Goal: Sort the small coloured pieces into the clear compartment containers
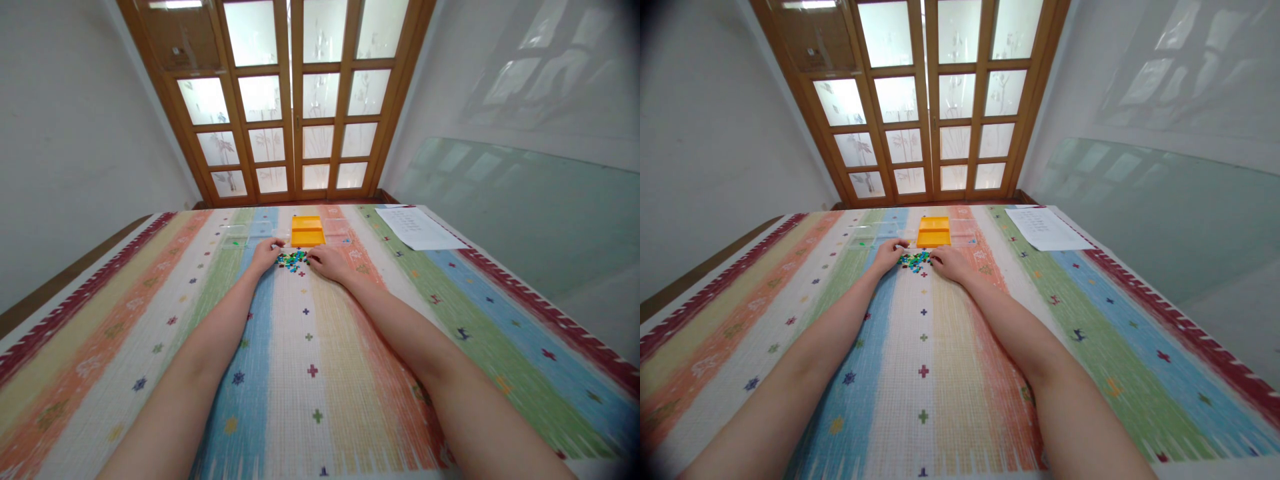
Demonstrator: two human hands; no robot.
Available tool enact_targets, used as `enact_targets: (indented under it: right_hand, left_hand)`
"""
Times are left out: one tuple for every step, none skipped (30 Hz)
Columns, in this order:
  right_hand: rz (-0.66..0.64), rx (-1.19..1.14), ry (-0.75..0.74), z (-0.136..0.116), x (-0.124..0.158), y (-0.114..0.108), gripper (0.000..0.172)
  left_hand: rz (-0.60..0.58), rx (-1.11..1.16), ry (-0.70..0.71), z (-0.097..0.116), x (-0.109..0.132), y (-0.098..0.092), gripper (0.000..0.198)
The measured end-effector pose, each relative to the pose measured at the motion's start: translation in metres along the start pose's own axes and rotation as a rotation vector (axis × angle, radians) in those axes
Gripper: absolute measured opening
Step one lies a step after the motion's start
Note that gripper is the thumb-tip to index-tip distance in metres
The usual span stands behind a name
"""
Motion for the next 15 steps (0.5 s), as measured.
enact_targets:
  right_hand:
    - [0.000,0.000,0.001,0.000,0.000,0.000,0.016]
    - [-0.001,0.000,0.001,0.000,0.000,0.000,0.017]
    - [-0.002,0.001,0.002,-0.001,0.000,-0.001,0.017]
    - [-0.004,0.002,0.002,-0.001,0.000,-0.001,0.017]
    - [-0.006,0.002,0.003,-0.002,0.000,-0.002,0.017]
    - [-0.008,0.001,0.003,-0.003,0.001,-0.002,0.017]
    - [-0.008,0.000,0.004,-0.003,0.001,-0.003,0.016]
    - [-0.008,-0.001,0.005,-0.004,0.001,-0.004,0.016]
    - [-0.008,-0.001,0.005,-0.005,0.001,-0.005,0.016]
    - [-0.008,-0.001,0.006,-0.005,0.001,-0.005,0.016]
    - [-0.009,0.000,0.006,-0.006,0.001,-0.005,0.016]
    - [-0.010,0.003,0.008,-0.006,0.001,-0.006,0.017]
    - [-0.011,0.005,0.010,-0.005,0.000,-0.006,0.017]
    - [-0.014,0.006,0.011,-0.005,0.000,-0.005,0.017]
    - [-0.015,0.008,0.012,-0.005,0.000,-0.005,0.017]
  left_hand:
    - [-0.036,-0.014,0.025,0.004,0.001,0.004,0.031]
    - [-0.081,-0.020,0.051,0.009,0.002,0.009,0.027]
    - [-0.139,-0.020,0.082,0.014,0.004,0.015,0.025]
    - [-0.203,-0.019,0.121,0.020,0.006,0.021,0.023]
    - [-0.267,-0.021,0.169,0.027,0.008,0.027,0.022]
    - [-0.324,-0.030,0.223,0.035,0.010,0.032,0.022]
    - [-0.370,-0.045,0.276,0.041,0.012,0.035,0.022]
    - [-0.400,-0.064,0.320,0.047,0.014,0.037,0.023]
    - [-0.416,-0.080,0.353,0.051,0.016,0.038,0.023]
    - [-0.425,-0.094,0.374,0.053,0.016,0.038,0.022]
    - [-0.434,-0.103,0.389,0.055,0.017,0.038,0.022]
    - [-0.442,-0.112,0.402,0.057,0.018,0.038,0.022]
    - [-0.450,-0.122,0.417,0.058,0.019,0.038,0.022]
    - [-0.460,-0.134,0.434,0.059,0.020,0.039,0.022]
    - [-0.469,-0.148,0.450,0.060,0.022,0.040,0.021]
Point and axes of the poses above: each hand's wrist, its own x-axis away from the middle knuckle, its own y-axis out of the palm, z = x × y, the point moved 10 cm from there along -x, towards the middle knuckle, and after that the axes turned 3 degrees about -z, right-handed, at the moved point
